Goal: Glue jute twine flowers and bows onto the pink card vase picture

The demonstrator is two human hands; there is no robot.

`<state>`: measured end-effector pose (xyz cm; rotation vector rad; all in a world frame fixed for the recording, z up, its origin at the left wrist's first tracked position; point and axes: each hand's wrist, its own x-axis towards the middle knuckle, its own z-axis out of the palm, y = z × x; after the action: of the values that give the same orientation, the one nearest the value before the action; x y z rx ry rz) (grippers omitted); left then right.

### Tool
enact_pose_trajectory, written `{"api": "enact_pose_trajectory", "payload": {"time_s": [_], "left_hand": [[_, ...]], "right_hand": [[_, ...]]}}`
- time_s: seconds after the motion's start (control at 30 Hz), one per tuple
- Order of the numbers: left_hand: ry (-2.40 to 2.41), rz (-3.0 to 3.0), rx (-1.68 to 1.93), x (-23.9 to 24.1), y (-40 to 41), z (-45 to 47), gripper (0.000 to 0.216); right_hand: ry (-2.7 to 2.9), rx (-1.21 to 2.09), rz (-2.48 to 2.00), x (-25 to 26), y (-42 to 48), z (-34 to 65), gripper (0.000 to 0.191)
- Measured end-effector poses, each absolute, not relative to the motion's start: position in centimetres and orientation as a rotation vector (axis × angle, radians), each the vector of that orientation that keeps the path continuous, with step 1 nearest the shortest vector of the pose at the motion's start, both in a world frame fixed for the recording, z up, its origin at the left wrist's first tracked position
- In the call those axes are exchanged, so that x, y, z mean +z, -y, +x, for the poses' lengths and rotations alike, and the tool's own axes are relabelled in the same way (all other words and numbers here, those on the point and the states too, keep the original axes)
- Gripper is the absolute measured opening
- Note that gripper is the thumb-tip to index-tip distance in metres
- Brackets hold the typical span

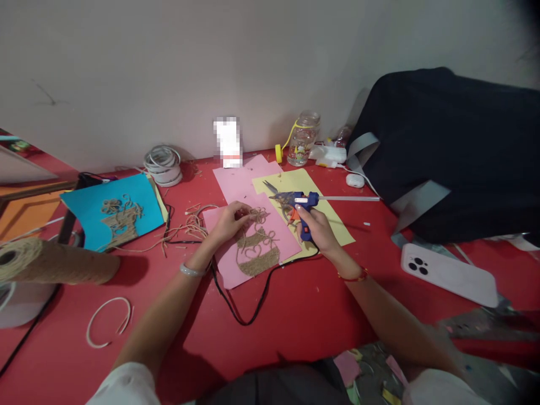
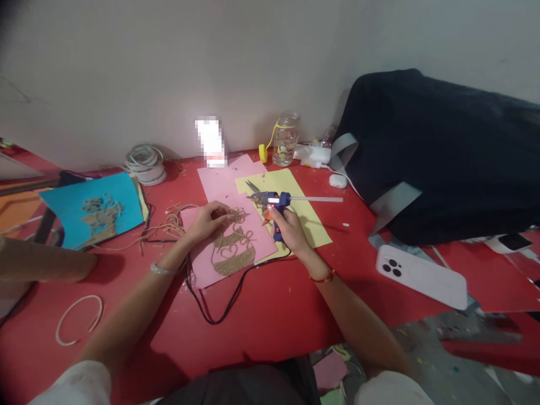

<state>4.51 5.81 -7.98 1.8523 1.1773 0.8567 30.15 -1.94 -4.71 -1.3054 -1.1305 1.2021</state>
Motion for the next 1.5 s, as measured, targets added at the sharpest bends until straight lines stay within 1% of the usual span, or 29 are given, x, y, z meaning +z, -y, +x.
{"api": "enact_pose_trajectory", "payload": {"time_s": [0.1,0.23,0.3,0.4,0.47,0.53,0.67,0.93,1.23,1.5], "left_hand": [[-1.192,1.993,0.869,-8.3,-6.0,4.5,0.019],[-1.155,2.089,0.839,-8.9,-6.2,4.3,0.025],[-1.161,2.11,0.833,-9.2,-6.2,4.3,0.03],[-1.154,2.165,0.869,-9.2,-6.1,4.2,0.044],[-1.12,2.277,0.868,-8.9,-5.9,4.1,0.046],[-1.076,2.423,0.816,-8.5,-5.6,3.9,0.046],[-1.016,2.599,0.686,-8.0,-5.1,3.8,0.052],[-1.017,2.646,0.623,-7.9,-5.1,3.7,0.052],[-0.972,2.844,0.537,-6.4,-4.5,4.3,0.049],[-0.971,2.848,0.496,-6.3,-4.8,4.0,0.053]], "right_hand": [[1.136,1.209,-1.305,-5.1,1.9,30.2,0.053],[1.151,1.216,-1.311,-5.4,1.9,30.2,0.055],[1.15,1.215,-1.314,-5.6,1.8,30.2,0.055],[1.135,1.22,-1.331,-5.7,1.7,30.3,0.056],[1.129,1.223,-1.341,-5.8,1.7,30.3,0.057],[1.129,1.223,-1.346,-5.7,1.7,30.2,0.057],[1.125,1.242,-1.35,-5.3,2.0,30.1,0.057],[1.111,1.263,-1.328,-5.2,2.0,29.9,0.057],[1.109,1.273,-1.351,-4.7,2.2,29.7,0.058],[1.113,1.269,-1.36,-4.7,2.3,29.6,0.058]]}}
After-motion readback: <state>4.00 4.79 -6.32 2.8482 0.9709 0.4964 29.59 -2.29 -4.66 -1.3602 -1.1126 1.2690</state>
